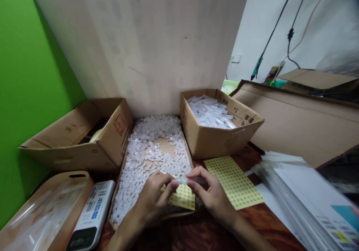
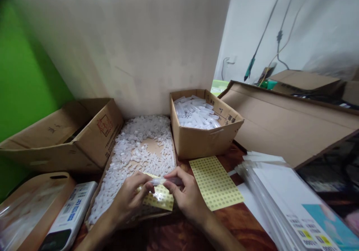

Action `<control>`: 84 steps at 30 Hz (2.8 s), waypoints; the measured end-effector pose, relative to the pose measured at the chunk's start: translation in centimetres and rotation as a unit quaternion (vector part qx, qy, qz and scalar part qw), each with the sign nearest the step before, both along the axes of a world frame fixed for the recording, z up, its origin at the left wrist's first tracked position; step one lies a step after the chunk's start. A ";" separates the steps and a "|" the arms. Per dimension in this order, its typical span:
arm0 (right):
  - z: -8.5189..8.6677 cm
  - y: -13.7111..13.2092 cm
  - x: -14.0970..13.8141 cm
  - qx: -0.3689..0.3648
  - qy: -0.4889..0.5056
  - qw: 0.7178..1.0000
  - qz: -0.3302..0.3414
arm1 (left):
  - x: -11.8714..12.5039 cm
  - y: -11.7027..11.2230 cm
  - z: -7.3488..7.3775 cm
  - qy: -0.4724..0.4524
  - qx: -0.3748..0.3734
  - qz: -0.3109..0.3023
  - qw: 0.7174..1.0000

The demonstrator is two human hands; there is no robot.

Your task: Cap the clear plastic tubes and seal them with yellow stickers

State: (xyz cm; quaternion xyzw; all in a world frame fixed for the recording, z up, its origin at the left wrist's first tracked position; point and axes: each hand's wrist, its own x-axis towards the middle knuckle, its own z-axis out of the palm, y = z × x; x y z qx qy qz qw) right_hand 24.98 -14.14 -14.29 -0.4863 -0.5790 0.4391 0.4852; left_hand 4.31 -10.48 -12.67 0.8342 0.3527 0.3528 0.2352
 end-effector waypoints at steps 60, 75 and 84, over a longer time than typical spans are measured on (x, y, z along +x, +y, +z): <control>1.7 -0.5 0.7 0.326 -0.280 0.903 -0.016 | -2.4 2.3 -0.1 0.160 0.242 -0.068 0.955; 0.1 -0.3 0.1 0.340 -0.306 0.889 0.020 | -0.4 0.7 -0.2 0.063 0.234 -0.081 0.967; -0.4 -0.1 0.0 0.356 -0.308 0.882 0.022 | -0.5 0.7 0.2 0.051 0.211 -0.099 0.971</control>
